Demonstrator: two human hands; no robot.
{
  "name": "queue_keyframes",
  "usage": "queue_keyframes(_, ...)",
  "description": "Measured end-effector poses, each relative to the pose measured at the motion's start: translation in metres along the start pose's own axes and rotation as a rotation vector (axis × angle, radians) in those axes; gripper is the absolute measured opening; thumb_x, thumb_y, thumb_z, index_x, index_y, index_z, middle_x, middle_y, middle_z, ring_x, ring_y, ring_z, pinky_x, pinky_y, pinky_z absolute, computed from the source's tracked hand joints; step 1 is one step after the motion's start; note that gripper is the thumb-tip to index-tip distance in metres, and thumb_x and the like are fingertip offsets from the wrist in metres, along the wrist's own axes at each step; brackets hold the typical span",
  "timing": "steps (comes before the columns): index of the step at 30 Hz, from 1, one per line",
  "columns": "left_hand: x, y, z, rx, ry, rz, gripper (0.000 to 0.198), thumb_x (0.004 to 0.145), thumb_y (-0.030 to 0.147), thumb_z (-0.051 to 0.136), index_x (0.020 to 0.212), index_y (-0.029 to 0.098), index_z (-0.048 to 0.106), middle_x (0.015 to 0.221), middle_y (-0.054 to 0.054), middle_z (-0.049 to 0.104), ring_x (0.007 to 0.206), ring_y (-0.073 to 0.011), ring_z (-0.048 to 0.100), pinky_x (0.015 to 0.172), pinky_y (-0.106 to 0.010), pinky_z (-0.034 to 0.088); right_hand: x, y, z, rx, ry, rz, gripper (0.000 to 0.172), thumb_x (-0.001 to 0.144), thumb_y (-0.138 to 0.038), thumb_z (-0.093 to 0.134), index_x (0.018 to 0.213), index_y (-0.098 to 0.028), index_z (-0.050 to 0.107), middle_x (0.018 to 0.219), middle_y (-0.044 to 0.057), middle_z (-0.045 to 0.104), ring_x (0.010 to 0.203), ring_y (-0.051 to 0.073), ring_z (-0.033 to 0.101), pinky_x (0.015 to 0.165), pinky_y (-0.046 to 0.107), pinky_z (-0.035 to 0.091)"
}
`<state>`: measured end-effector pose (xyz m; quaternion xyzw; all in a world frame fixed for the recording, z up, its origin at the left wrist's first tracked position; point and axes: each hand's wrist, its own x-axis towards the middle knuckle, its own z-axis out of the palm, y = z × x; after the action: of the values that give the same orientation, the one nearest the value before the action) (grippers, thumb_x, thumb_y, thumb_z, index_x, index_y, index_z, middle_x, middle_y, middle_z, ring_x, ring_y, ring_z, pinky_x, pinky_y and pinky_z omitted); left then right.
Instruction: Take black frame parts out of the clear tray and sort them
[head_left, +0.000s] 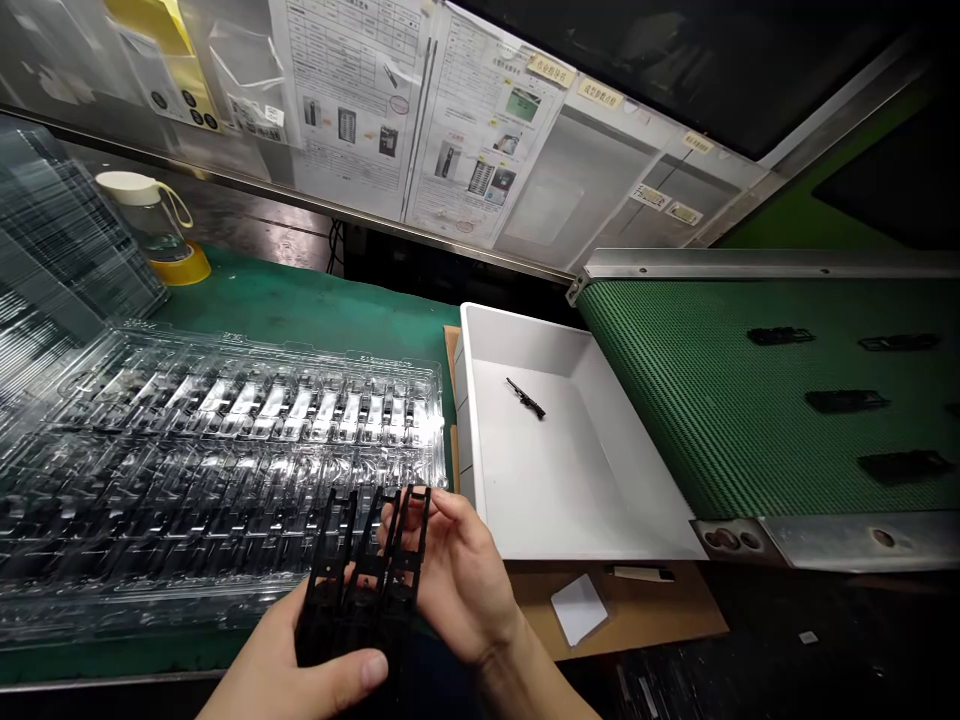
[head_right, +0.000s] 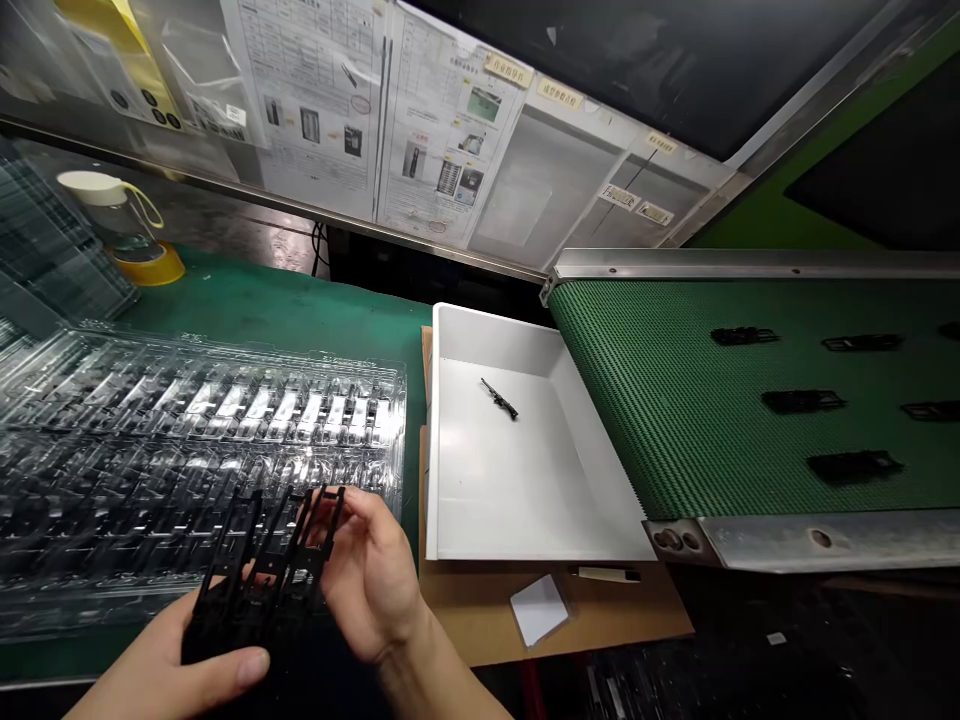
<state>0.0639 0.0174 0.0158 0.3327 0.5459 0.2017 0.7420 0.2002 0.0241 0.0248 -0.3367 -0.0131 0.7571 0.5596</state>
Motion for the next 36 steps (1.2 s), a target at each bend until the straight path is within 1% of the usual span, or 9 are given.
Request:
queue_keyframes(3, 0.001, 0.001, 0.001, 0.144, 0.048, 0.087, 0.039, 0.041, 0.034, 0.07, 0.075, 0.019, 0.059, 0.075, -0.005, 0.063, 0.074, -0.0271, 0.053, 0.075, -0.035, 0.039, -0.003, 0.002, 0.005, -0.065, 0.005, -0.085, 0.009, 0.07, -0.017, 0.043, 0.066, -0.016, 0.051, 0.066, 0.0, 0.056, 0.059, 0.011, 0.05, 0.059, 0.023, 0.039)
queue_keyframes(5, 0.001, 0.003, 0.002, 0.18, 0.078, 0.124, 0.038, 0.041, 0.035, 0.07, 0.073, 0.02, 0.059, 0.073, -0.003, 0.063, 0.075, -0.0266, 0.053, 0.071, -0.031, 0.04, -0.004, 0.004, 0.008, -0.085, 0.043, -0.12, 0.009, 0.07, -0.014, 0.042, 0.063, -0.016, 0.048, 0.064, -0.001, 0.055, 0.057, 0.01, 0.049, 0.057, 0.022, 0.04)
queue_keyframes(8, 0.001, 0.003, 0.004, 0.221, 0.112, 0.142, 0.037, 0.04, 0.034, 0.07, 0.073, 0.02, 0.059, 0.075, -0.004, 0.063, 0.078, -0.0281, 0.053, 0.07, -0.03, 0.041, -0.005, 0.007, 0.011, -0.088, 0.119, -0.15, 0.009, 0.068, -0.015, 0.045, 0.06, -0.016, 0.046, 0.061, -0.001, 0.054, 0.055, 0.009, 0.048, 0.055, 0.021, 0.04)
queue_keyframes(12, 0.003, 0.001, 0.003, 0.218, 0.111, 0.125, 0.039, 0.041, 0.033, 0.071, 0.076, 0.02, 0.059, 0.077, -0.004, 0.063, 0.079, -0.0287, 0.053, 0.072, -0.032, 0.041, -0.005, 0.009, 0.013, -0.061, 0.175, -0.127, 0.009, 0.065, -0.017, 0.049, 0.058, -0.016, 0.046, 0.059, -0.001, 0.052, 0.054, 0.009, 0.047, 0.055, 0.022, 0.04)
queue_keyframes(20, 0.003, -0.002, 0.003, 0.236, 0.113, 0.13, 0.04, 0.041, 0.033, 0.07, 0.077, 0.021, 0.058, 0.079, -0.004, 0.063, 0.081, -0.0286, 0.053, 0.075, -0.033, 0.039, -0.005, 0.006, 0.013, -0.032, 0.122, -0.059, 0.009, 0.065, -0.018, 0.049, 0.057, -0.014, 0.05, 0.057, -0.001, 0.052, 0.052, 0.009, 0.046, 0.058, 0.025, 0.041)
queue_keyframes(26, 0.005, -0.003, 0.001, 0.213, 0.091, 0.154, 0.041, 0.041, 0.035, 0.071, 0.076, 0.02, 0.059, 0.079, -0.004, 0.063, 0.08, -0.0277, 0.053, 0.072, -0.031, 0.04, -0.005, 0.007, 0.012, -0.049, 0.129, -0.062, 0.009, 0.062, -0.008, 0.043, 0.058, -0.013, 0.05, 0.057, 0.0, 0.051, 0.05, 0.008, 0.045, 0.057, 0.024, 0.041)
queue_keyframes(29, 0.004, -0.003, -0.001, 0.129, 0.01, 0.107, 0.039, 0.042, 0.034, 0.071, 0.077, 0.02, 0.06, 0.08, -0.004, 0.062, 0.08, -0.0274, 0.053, 0.074, -0.032, 0.04, -0.006, 0.008, 0.012, -0.056, 0.121, -0.065, 0.01, 0.063, -0.008, 0.043, 0.06, -0.014, 0.05, 0.058, 0.0, 0.052, 0.05, 0.008, 0.045, 0.056, 0.024, 0.041)
queue_keyframes(32, 0.002, -0.003, -0.001, -0.068, -0.096, -0.028, 0.041, 0.044, 0.031, 0.071, 0.082, 0.021, 0.058, 0.085, -0.005, 0.062, 0.086, -0.0292, 0.051, 0.082, -0.04, 0.035, -0.008, 0.008, 0.012, -0.072, 0.116, -0.075, 0.01, 0.065, -0.008, 0.043, 0.065, -0.014, 0.051, 0.059, 0.0, 0.052, 0.052, 0.009, 0.047, 0.055, 0.023, 0.041)
queue_keyframes(36, -0.002, -0.003, -0.001, -0.216, -0.119, -0.098, 0.043, 0.043, 0.028, 0.072, 0.082, 0.021, 0.057, 0.094, -0.006, 0.059, 0.091, -0.0289, 0.049, 0.09, -0.044, 0.025, -0.01, 0.006, 0.015, -0.079, 0.11, -0.082, 0.011, 0.067, -0.007, 0.042, 0.068, -0.014, 0.05, 0.059, 0.0, 0.052, 0.054, 0.009, 0.048, 0.054, 0.022, 0.04)
